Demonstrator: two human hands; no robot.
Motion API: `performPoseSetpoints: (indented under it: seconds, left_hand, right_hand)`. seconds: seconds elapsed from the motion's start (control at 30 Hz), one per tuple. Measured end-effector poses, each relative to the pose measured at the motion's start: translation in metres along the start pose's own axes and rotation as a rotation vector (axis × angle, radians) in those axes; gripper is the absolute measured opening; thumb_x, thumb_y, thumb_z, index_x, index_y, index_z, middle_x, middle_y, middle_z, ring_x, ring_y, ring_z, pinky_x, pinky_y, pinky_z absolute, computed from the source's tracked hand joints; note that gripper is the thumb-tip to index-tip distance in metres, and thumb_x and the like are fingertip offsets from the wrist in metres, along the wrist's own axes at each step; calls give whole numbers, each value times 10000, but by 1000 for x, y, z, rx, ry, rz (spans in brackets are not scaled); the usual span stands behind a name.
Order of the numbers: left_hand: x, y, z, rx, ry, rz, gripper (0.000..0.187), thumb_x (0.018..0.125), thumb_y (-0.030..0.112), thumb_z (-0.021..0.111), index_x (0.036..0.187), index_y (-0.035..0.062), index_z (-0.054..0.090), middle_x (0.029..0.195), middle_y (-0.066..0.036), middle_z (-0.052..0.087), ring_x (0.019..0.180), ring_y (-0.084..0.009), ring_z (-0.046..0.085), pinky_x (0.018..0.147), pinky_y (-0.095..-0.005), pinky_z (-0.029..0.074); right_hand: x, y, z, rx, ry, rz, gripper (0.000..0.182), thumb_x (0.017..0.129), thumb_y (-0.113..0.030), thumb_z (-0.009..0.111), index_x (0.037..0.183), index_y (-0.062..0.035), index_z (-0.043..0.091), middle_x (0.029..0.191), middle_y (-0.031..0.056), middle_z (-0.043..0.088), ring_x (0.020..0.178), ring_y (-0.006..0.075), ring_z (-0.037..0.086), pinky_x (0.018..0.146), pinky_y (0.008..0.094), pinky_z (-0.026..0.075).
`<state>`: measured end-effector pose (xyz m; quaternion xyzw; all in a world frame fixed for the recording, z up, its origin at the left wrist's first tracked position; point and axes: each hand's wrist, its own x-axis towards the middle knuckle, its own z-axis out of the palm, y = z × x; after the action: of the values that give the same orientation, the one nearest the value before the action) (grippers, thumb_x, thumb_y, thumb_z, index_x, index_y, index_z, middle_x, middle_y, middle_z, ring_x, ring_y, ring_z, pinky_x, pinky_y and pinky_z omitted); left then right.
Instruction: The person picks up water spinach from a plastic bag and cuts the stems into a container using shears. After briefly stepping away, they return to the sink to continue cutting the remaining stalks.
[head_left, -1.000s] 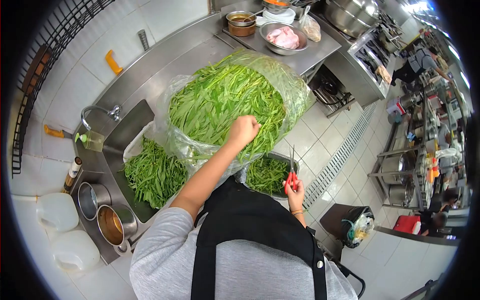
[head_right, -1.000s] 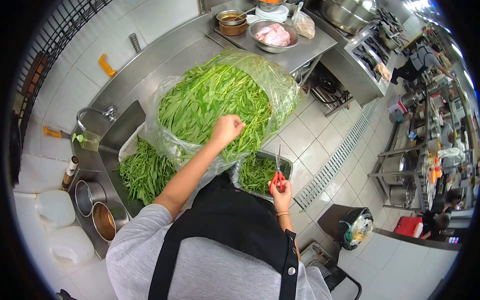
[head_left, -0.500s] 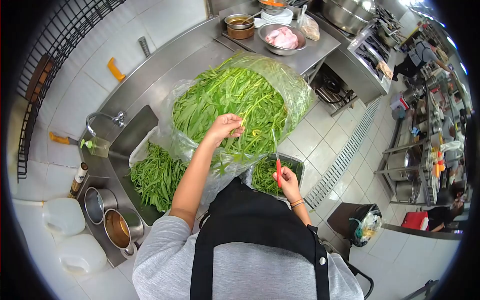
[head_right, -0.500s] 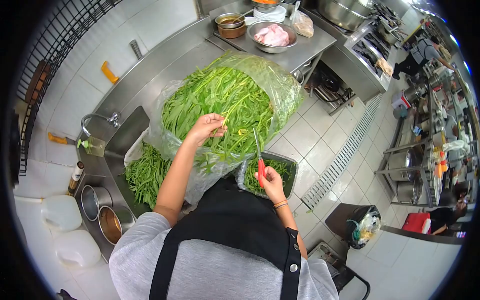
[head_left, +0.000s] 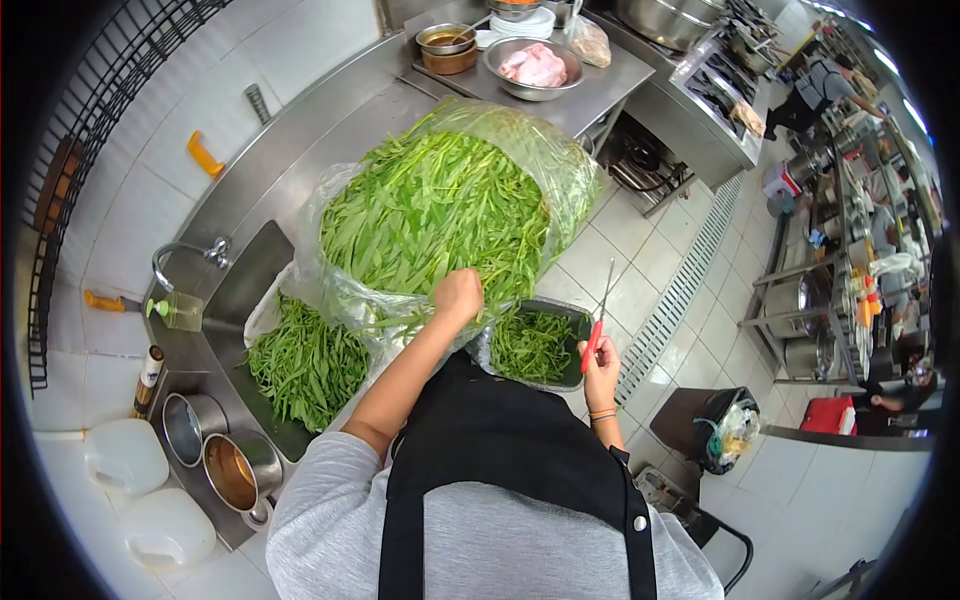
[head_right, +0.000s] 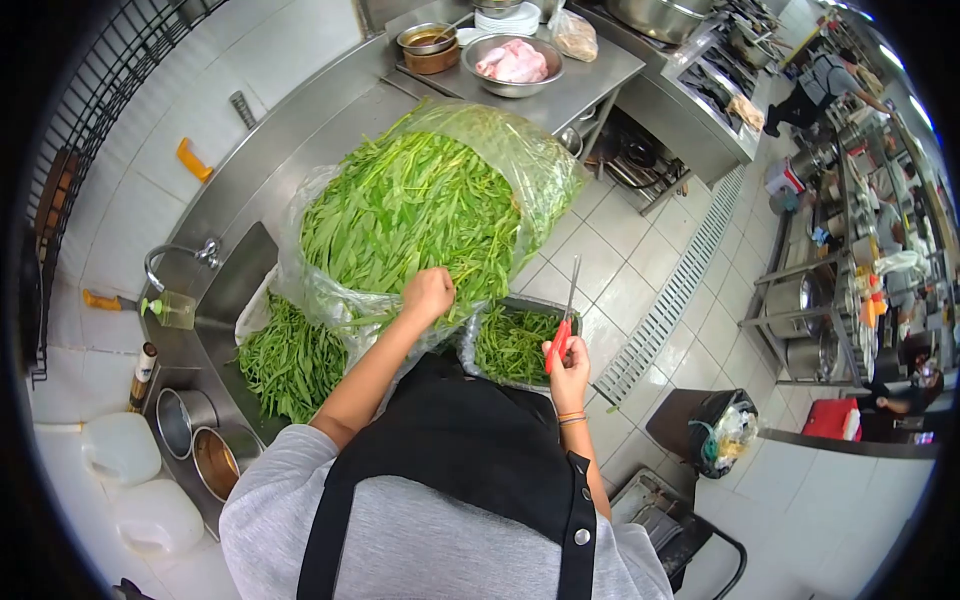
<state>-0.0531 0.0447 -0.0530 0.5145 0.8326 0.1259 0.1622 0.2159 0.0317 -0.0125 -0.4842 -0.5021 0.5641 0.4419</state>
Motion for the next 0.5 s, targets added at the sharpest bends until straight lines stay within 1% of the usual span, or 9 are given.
performPoseSetpoints:
  seconds: [0.03,0.07,0.13,0.17,0.2,0.27,0.3,0.4,0.5]
  left_hand:
    - [0,-5,-4,-150,13,6,200,681,266,706,714,85,630,688,-72,643,656,-245,622,577,-359,491]
    - [2,-10,-7,-148,7,14,200,681,266,706,714,85,630,688,-72,643,656,-245,622,577,-359,491]
    - [0,-10,-30,-464,-43,-9,229,664,269,723,689,66,621,695,-95,644,650,-259,623,604,-341,496]
    - [0,-10,-34,-427,-35,-2,239,649,257,748,702,63,620,673,-49,641,634,-175,618,579,-313,482]
    - [-2,-10,-33,-425,-30,-9,239,649,257,748,702,63,620,673,-49,641,634,-175,618,579,-313,482]
    - [-4,-8,-28,-252,-77,2,260,644,275,757,705,63,620,702,-56,647,648,-196,622,594,-317,486]
    - [-8,-9,-22,-208,-25,88,223,630,234,741,715,65,623,722,-74,648,659,-220,624,608,-328,492]
    - [-4,-17,-18,-104,-80,64,178,618,185,723,736,87,633,802,-101,641,742,-268,619,651,-368,497]
    - [-10,-33,-48,-241,-13,33,156,614,154,684,745,84,633,758,-107,637,725,-263,619,642,-368,495]
  right_hand:
    - [-3,1,-1,-23,-6,-22,248,806,-87,659,755,-112,417,652,-80,432,553,-4,403,470,161,326]
    - [-5,0,-1,-22,4,-20,248,806,-87,659,755,-112,417,652,-80,432,553,-4,403,470,161,326]
    - [-12,-4,2,8,3,26,177,843,-123,613,745,-99,468,652,-86,402,581,1,349,513,166,277]
    - [-12,2,2,-6,6,39,178,842,-129,614,744,-100,468,653,-86,411,586,2,359,516,165,282]
    - [-13,9,3,-3,-2,41,178,842,-129,614,744,-100,468,653,-86,411,586,2,359,516,165,282]
    - [-9,21,6,26,-11,57,258,807,-92,659,741,-113,410,662,-76,417,576,3,384,498,171,335]
    - [-8,18,10,41,-35,68,265,798,-84,666,743,-112,408,669,-73,413,588,5,386,504,175,337]
    - [-4,13,14,-6,-82,58,270,787,-74,673,747,-110,408,669,-72,409,581,6,382,503,174,336]
    - [-2,9,12,-18,-74,32,267,782,-61,672,751,-104,411,668,-70,407,573,9,379,498,174,334]
